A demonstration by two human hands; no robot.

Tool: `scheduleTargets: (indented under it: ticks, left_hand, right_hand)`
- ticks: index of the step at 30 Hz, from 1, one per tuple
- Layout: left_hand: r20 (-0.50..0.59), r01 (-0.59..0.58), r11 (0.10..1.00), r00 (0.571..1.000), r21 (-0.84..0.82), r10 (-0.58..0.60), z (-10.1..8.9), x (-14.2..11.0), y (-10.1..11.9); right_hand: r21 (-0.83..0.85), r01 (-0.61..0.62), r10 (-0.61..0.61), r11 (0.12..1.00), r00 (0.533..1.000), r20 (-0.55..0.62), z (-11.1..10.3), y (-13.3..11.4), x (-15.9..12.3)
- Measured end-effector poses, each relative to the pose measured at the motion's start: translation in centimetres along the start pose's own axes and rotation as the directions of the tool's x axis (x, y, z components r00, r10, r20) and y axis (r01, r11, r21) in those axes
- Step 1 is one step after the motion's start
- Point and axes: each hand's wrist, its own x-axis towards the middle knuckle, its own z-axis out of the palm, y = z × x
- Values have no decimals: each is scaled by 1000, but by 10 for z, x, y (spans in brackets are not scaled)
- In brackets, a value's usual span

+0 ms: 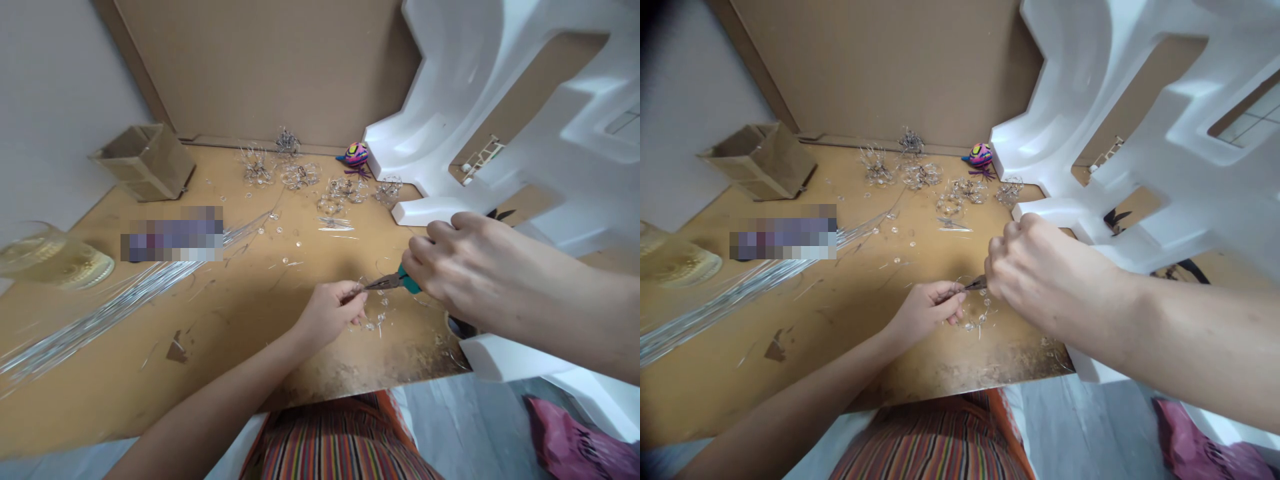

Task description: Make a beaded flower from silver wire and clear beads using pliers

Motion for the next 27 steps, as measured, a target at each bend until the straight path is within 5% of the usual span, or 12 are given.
scheduleTargets:
  ticks: [9,16,21,25,27]
  left_hand:
    - [-8,15,1000,1000,-1,-15,3,1,-1]
    - [-66,139,971,986,-194,-154,-9,9,-1]
    - [-46,142,874,982,-464,-184,-18,14,-3]
    - [-64,109,836,983,-537,-169,-20,15,-4]
    - [-71,96,833,985,-545,-160,-22,16,-3]
  right_hand:
    - [211,-75,93,975,993,-76,8,-1,0]
    - [394,-297,294,870,953,70,16,27,-2]
    - [672,-526,597,521,787,154,42,26,-11]
    - [872,-480,682,95,669,294,69,-10,-2]
    - [873,-487,660,7,658,362,85,-33,9]
